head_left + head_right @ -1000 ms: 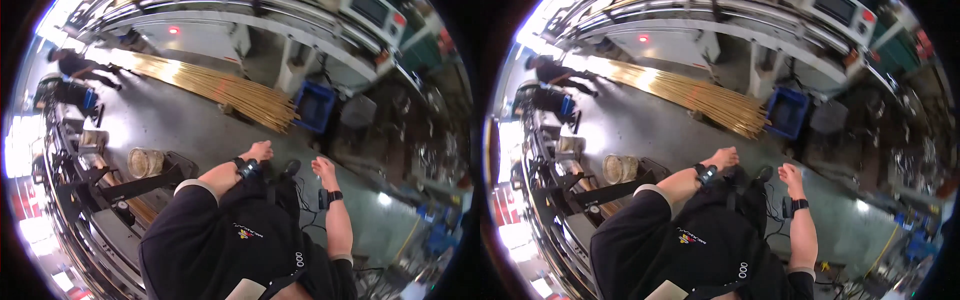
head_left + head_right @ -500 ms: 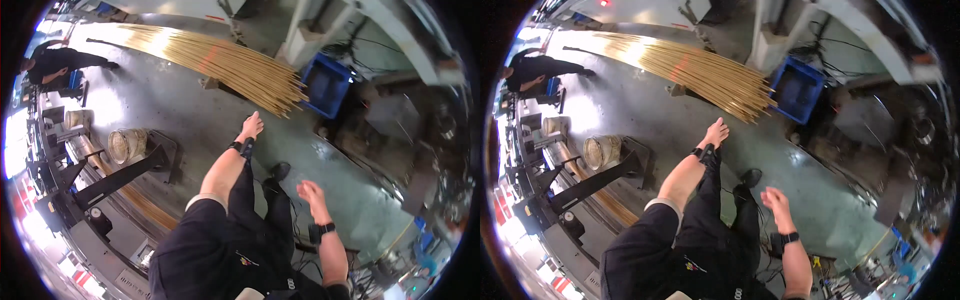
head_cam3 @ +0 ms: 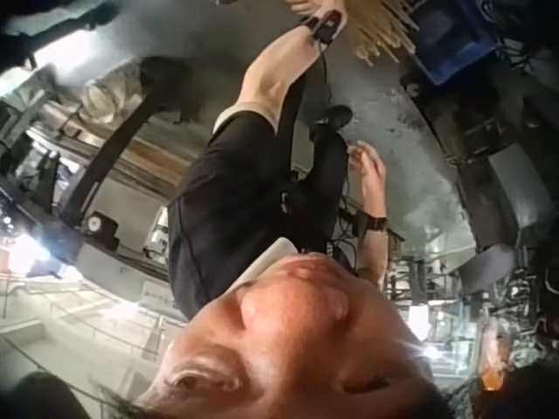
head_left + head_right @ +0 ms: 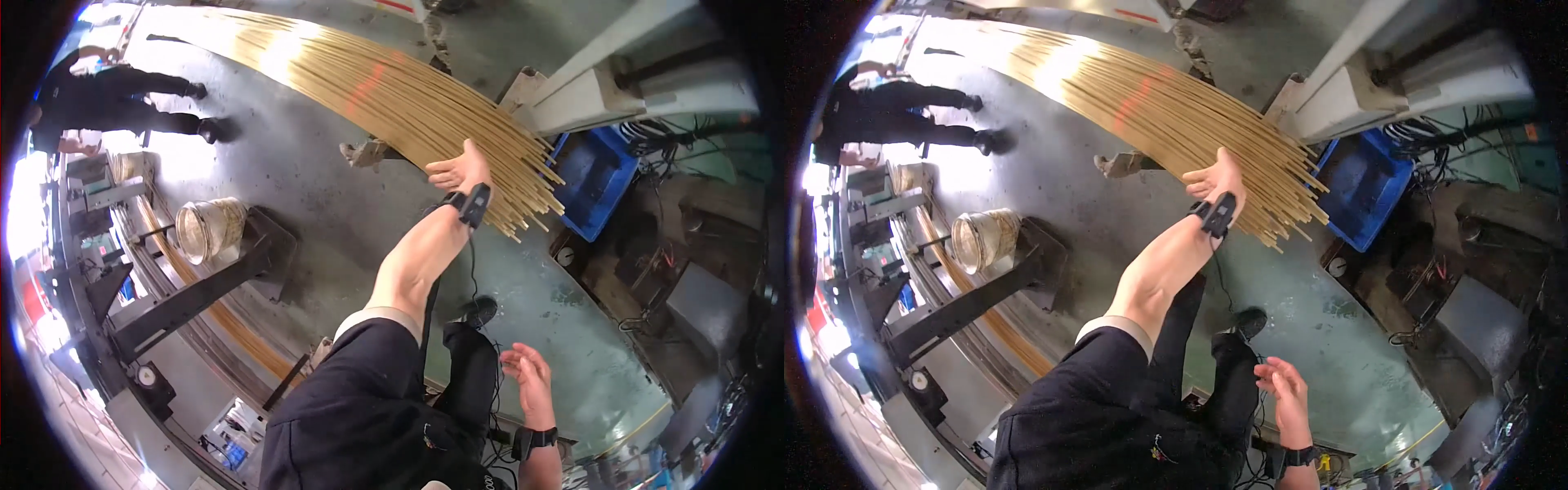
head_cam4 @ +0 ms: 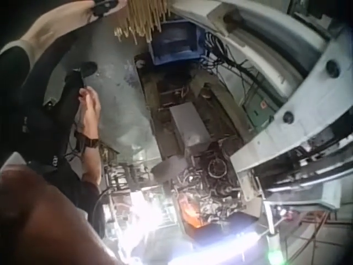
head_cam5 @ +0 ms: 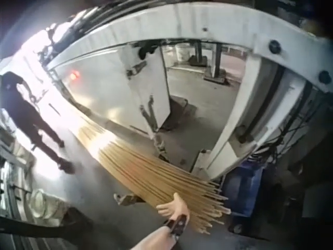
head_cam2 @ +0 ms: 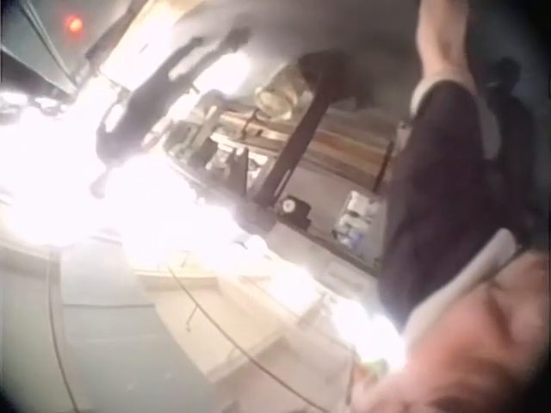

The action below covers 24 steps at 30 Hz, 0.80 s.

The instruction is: The person picks up a bundle of metal rods from a rack, carries them across the workshop, and places them onto a machine, then repeats the process with a second bundle.

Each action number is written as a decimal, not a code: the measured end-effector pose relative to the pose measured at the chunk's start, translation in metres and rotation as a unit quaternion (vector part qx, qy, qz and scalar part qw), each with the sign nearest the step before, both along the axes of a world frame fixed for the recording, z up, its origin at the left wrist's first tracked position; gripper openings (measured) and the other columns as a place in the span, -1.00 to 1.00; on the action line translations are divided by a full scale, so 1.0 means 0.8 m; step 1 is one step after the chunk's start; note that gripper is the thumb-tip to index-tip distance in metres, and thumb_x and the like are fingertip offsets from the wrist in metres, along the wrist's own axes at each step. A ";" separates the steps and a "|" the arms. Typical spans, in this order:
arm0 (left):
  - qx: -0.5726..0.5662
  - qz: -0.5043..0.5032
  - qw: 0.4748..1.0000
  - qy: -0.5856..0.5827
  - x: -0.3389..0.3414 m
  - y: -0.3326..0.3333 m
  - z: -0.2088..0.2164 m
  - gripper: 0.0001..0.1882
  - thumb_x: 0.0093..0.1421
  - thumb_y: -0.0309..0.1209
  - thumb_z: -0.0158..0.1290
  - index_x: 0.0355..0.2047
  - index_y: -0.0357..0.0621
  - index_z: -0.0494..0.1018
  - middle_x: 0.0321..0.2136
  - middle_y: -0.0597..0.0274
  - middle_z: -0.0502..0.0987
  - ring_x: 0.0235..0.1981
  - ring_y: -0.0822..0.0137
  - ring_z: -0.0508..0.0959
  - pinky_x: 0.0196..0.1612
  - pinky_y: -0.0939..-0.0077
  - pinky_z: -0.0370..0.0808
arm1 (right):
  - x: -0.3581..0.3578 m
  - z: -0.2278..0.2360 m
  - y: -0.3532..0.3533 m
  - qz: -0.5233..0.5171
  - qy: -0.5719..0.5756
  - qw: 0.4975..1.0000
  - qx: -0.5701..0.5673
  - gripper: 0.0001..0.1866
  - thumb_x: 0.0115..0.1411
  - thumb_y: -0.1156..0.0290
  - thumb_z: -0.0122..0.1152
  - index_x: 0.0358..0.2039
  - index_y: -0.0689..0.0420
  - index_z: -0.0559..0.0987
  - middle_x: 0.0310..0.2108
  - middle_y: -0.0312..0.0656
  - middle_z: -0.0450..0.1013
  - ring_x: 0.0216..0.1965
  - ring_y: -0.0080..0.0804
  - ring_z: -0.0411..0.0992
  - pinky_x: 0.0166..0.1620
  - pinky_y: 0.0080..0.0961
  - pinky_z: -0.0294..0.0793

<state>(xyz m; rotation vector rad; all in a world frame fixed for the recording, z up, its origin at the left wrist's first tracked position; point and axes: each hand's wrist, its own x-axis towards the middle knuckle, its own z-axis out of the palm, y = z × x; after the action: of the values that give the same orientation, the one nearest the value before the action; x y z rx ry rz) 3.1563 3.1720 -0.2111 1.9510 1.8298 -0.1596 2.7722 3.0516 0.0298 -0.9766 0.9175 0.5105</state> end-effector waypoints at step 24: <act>-0.546 -0.096 0.826 -0.101 -0.220 0.243 0.296 -0.44 0.37 -0.02 -0.07 0.26 -0.05 0.23 0.21 0.01 0.38 0.08 0.15 0.49 0.09 0.23 0.45 | 0.054 0.294 0.037 0.037 -0.131 0.990 0.027 -0.67 0.35 0.35 0.13 0.05 0.25 0.49 -0.11 -0.09 0.57 -0.05 -0.35 0.53 -0.02 -0.45 0.54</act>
<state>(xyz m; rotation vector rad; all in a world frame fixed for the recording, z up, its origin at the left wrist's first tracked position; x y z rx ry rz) 2.9802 3.3662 0.0260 1.2110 0.9728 -0.8253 2.8152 3.0814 0.2647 -1.0043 0.6315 0.4549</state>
